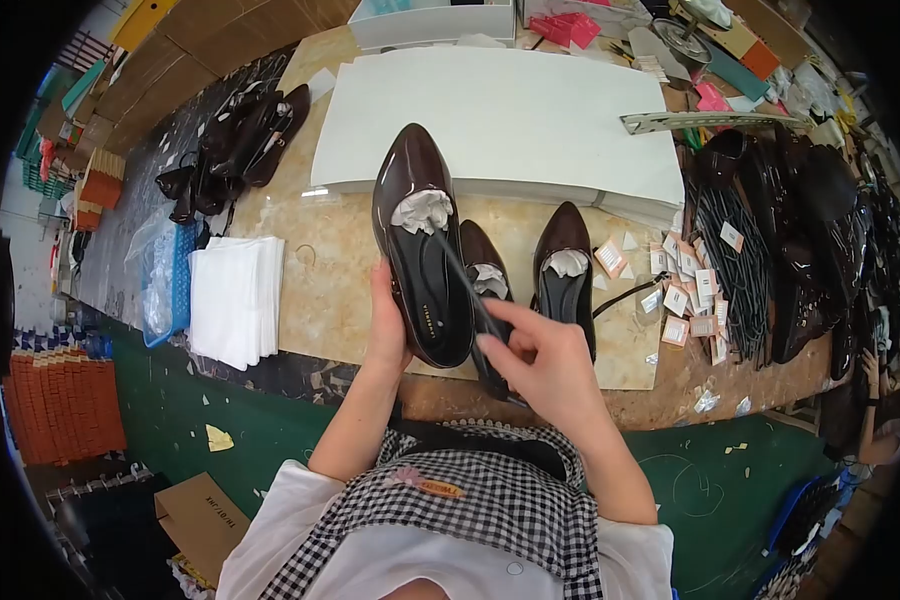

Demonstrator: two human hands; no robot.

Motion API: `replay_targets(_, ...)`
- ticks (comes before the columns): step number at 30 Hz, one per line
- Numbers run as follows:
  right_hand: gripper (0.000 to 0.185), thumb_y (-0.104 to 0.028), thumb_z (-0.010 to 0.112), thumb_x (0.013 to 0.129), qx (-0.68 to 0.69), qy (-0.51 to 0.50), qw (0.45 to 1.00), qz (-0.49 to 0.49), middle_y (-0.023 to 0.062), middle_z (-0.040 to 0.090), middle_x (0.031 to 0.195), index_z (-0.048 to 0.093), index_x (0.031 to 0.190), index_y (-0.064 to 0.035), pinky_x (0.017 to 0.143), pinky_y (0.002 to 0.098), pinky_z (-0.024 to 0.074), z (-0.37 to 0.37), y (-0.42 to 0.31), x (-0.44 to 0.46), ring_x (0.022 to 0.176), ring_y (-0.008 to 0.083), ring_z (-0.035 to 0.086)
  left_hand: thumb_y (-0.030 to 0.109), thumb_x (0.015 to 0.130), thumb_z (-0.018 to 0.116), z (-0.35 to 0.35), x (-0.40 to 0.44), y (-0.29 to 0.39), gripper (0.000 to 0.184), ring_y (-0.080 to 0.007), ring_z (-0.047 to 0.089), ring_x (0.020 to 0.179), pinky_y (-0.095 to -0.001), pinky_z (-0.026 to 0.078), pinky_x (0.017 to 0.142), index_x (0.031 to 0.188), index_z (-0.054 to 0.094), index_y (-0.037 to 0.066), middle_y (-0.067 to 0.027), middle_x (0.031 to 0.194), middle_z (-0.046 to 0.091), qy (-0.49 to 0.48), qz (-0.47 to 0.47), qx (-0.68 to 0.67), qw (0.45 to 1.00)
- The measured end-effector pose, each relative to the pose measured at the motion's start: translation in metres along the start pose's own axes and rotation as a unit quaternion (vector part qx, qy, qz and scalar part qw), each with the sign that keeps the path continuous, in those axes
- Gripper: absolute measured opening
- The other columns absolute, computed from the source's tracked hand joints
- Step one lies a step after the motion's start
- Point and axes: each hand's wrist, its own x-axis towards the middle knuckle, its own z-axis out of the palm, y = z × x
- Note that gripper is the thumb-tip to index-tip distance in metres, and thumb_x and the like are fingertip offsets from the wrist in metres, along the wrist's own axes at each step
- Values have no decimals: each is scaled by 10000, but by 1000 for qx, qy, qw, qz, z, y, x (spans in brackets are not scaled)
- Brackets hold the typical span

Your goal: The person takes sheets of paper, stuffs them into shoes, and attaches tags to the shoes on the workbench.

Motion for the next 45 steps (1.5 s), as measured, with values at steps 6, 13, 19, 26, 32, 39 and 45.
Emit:
replay_targets(6,329,-100,725,894,6,6,1000,-24,31,446,531,681,1208,-13,470,263,322,13,-7,9,490,68,358,610,1048,191,-17,-2,-2,746,-214,620,1175,-350,497,1006,1394,502,27,-128,1287,639,-31,28,34,999)
replay_targets(13,294,-133,660,953,35,0,999,-16,57,388,557,674,1215,-1,461,278,308,18,-16,3,496,90,326,660,1029,177,-29,3,-20,820,-235,629,1162,-360,477,1033,1372,532,6,-132,1267,654,-36,26,2,999)
replay_targets(19,246,-167,654,941,-47,92,979,-177,154,548,584,698,1129,-15,463,353,414,19,-14,17,460,246,551,613,1042,209,-24,-6,-33,758,-220,618,1163,-352,471,1040,1364,525,4,-117,1279,638,26,58,55,996)
replay_targets(26,245,-233,678,915,-257,153,937,-182,122,695,719,728,1047,-33,539,369,514,51,12,25,602,291,671,703,1007,211,-4,-21,-48,839,-230,559,1265,-358,435,1080,1450,472,40,-98,1389,574,47,-19,2,999)
replay_targets(32,228,-227,630,926,-86,223,971,18,90,714,783,741,1049,-70,672,335,537,-110,64,5,705,200,686,414,1049,452,-91,-1,15,514,-202,628,1125,-365,499,957,1363,554,20,-104,1257,651,57,-37,198,978)
replay_targets(39,321,-400,686,898,-582,387,694,172,154,726,826,674,917,-81,679,463,564,-272,190,20,791,362,714,235,876,689,-11,-24,-16,663,-201,593,597,-356,497,615,1447,470,-21,-126,683,631,-14,65,682,728)
replay_targets(45,293,-380,664,914,-517,400,743,142,171,716,824,722,1072,-139,713,489,561,-291,171,-11,828,399,697,125,860,562,-40,-4,-48,698,-212,683,828,-368,534,754,1518,364,8,-147,925,689,-55,59,408,909)
